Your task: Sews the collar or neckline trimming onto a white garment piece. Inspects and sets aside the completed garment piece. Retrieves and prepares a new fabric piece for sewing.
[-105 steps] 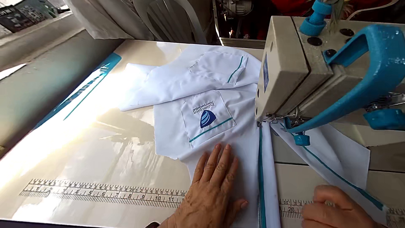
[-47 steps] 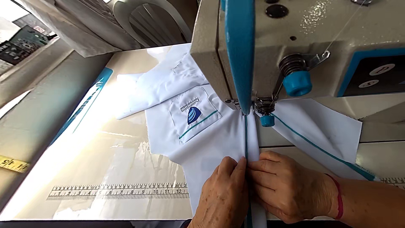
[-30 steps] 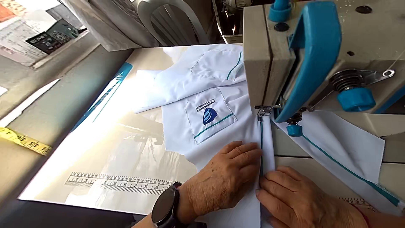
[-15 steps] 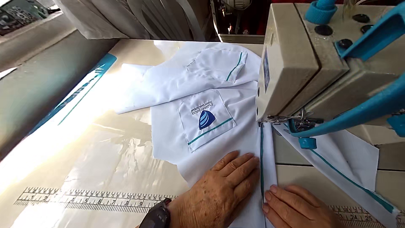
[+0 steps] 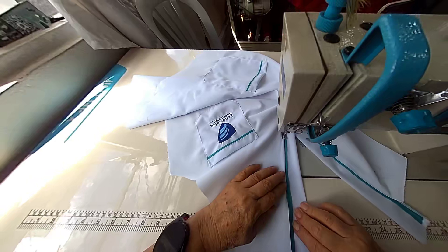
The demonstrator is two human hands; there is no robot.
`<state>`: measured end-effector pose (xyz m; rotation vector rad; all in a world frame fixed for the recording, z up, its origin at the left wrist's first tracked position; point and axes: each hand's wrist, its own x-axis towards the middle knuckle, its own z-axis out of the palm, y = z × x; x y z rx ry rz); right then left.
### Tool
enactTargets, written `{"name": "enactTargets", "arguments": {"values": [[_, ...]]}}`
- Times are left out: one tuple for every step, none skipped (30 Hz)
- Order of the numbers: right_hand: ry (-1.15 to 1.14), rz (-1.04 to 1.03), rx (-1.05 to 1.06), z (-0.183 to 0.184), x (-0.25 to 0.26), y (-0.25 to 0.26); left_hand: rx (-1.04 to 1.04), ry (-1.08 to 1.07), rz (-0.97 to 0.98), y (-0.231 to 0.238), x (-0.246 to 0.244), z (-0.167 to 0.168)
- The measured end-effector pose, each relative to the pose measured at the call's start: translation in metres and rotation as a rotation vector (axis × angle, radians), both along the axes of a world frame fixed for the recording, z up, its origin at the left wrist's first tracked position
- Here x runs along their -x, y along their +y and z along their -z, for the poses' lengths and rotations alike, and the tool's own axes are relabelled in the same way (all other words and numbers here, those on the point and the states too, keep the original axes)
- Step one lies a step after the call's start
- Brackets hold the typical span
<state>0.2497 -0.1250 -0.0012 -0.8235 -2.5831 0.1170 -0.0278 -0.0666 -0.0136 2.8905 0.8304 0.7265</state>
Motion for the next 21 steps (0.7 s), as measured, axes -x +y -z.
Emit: {"name": "enactTargets", "arguments": {"values": [[-0.004,-0.004,-0.005,-0.001,0.001,0.001,0.006,0.002,0.003,0.001,0.0,-0.001],[-0.002,-0.015,-0.008,-0.002,0.001,0.003,0.014,0.005,0.005,0.001,0.0,-0.001],[0.007,-0.029,-0.002,-0.002,0.001,0.005,0.024,0.01,0.007,0.001,0.0,-0.002],[0.021,-0.044,0.007,-0.002,0.001,0.008,0.032,0.014,0.007,0.001,0.0,-0.002],[0.039,-0.057,0.015,-0.001,0.002,0.01,0.037,0.011,0.006,0.002,-0.001,-0.002],[0.048,-0.065,0.02,0.0,0.002,0.012,0.042,0.004,0.004,0.002,-0.001,-0.001],[0.049,-0.07,0.021,0.002,0.001,0.013,0.048,-0.001,0.002,0.002,-0.001,-0.001],[0.046,-0.075,0.022,0.003,0.001,0.013,0.046,-0.003,-0.001,0.001,-0.001,0.0],[0.035,-0.079,0.026,0.003,0.0,0.013,0.043,-0.006,-0.002,0.001,-0.001,0.001],[0.024,-0.079,0.032,0.003,-0.001,0.013,0.042,-0.006,0.0,0.001,-0.001,0.001],[0.018,-0.08,0.04,0.002,-0.001,0.012,0.045,-0.002,0.004,0.0,-0.002,0.001],[0.014,-0.084,0.049,0.002,-0.002,0.012,0.05,0.001,0.006,0.0,-0.002,0.001],[0.01,-0.092,0.057,0.001,-0.003,0.013,0.055,0.002,0.007,0.0,-0.003,0.0],[0.005,-0.096,0.059,0.001,-0.002,0.014,0.067,0.004,0.008,0.0,-0.002,-0.001],[-0.003,-0.1,0.059,0.0,-0.002,0.015,0.087,0.006,0.007,-0.001,-0.002,-0.003],[-0.008,-0.104,0.061,-0.001,-0.002,0.015,0.114,0.0,0.007,-0.001,-0.002,-0.005],[-0.008,-0.109,0.065,-0.002,-0.002,0.016,0.147,-0.02,0.008,-0.001,-0.003,-0.006],[-0.007,-0.113,0.068,-0.002,-0.003,0.017,0.181,-0.041,0.011,0.0,-0.003,-0.007],[-0.002,-0.119,0.075,-0.002,-0.003,0.017,0.201,-0.052,0.013,0.0,-0.003,-0.007],[0.001,-0.12,0.083,-0.002,-0.003,0.017,0.201,-0.052,0.015,0.001,-0.003,-0.007],[0.003,-0.119,0.092,-0.002,-0.003,0.016,0.183,-0.042,0.016,0.001,-0.002,-0.006]]}}
